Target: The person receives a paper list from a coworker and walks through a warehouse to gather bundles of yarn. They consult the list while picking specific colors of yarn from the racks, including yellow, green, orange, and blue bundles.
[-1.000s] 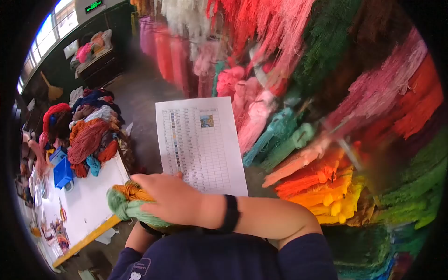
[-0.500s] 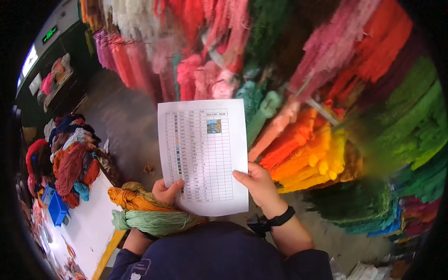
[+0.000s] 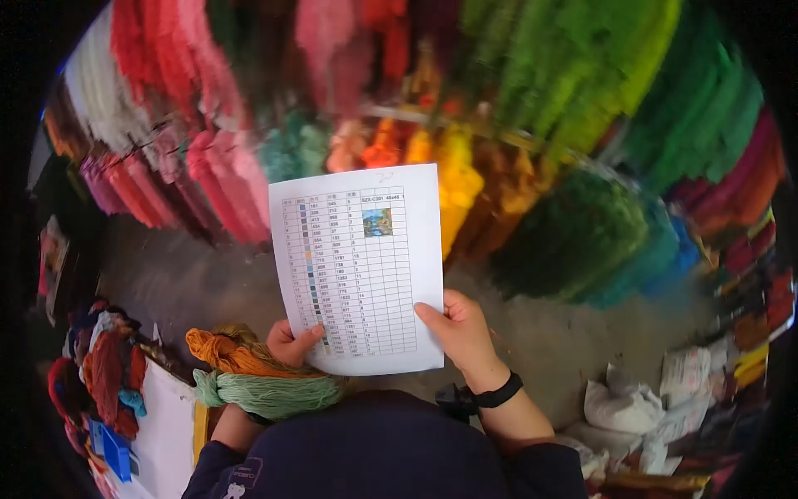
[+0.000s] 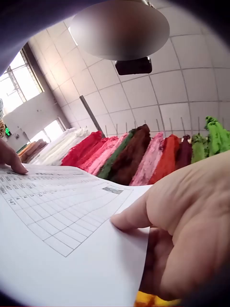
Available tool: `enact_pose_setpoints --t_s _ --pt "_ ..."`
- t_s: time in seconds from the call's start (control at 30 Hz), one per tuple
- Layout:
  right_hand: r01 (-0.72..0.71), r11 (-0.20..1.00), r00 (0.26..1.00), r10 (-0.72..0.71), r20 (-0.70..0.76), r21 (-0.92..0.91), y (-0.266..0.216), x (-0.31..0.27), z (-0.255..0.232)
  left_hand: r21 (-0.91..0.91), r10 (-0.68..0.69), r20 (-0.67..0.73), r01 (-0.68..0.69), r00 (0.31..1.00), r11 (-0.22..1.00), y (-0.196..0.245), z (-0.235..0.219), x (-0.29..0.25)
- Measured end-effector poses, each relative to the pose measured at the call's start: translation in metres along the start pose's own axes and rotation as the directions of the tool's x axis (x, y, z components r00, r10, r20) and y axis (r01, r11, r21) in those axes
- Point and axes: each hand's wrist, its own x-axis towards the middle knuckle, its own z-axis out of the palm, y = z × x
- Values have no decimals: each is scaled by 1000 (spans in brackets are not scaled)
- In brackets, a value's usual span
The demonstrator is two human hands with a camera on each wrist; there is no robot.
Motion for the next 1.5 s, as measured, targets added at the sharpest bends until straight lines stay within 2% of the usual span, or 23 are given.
enact_pose_setpoints --t_s 0.13,0.2,0.3,0.37,0.47,0.7,0.9,0.97,1.0,1.1,1.17,1.23,1.3,1.4,1.47,1.5 --pt "17 998 989 -25 -146 -52 -8 -66 -69 52 49 111 -55 993 997 -25 68 5" --pt "24 998 977 -35 -210 -53 -13 -99 -100 -73 97 114 -89 989 993 -35 102 12" --pt "17 997 941 -42 -335 -77 -27 -149 -133 -84 42 205 -25 978 996 -41 149 20" --pt "51 998 915 -57 -399 -26 -30 -180 -155 -47 9 258 3 966 999 -48 187 24" --pt "100 995 846 -97 -524 -22 -33 -222 -182 20 -19 328 13 945 1000 -57 239 29" --pt "137 988 643 -30 -765 77 -30 -292 -224 128 -76 502 12 861 992 -69 331 44" --pt "173 984 499 -51 -865 42 -35 -311 -269 89 -96 643 50 760 995 -98 401 83" --pt "139 990 431 -37 -902 26 -39 -311 -288 109 -96 679 29 728 994 -106 423 103" --pt "142 990 411 -46 -910 14 -41 -311 -299 128 -84 700 -8 709 992 -110 437 113" --pt "117 992 388 -5 -922 44 -53 -306 -333 149 -127 735 24 666 989 -114 480 141" --pt "102 994 333 -7 -943 28 -59 -296 -359 114 -120 732 54 671 992 -124 507 159" --pt "113 993 323 -10 -946 28 -70 -285 -382 95 -126 724 83 678 992 -128 528 178" --pt "120 992 301 5 -954 43 -73 -277 -406 117 -95 752 10 652 993 -131 549 198" --pt "48 997 262 53 -964 68 -72 -276 -440 124 -118 748 36 653 992 -137 582 216" --pt "136 987 232 53 -971 86 -77 -280 -454 124 -121 762 39 637 991 -141 604 217" --pt "137 987 216 59 -975 90 -76 -284 -465 120 -124 771 48 625 992 -145 616 219"
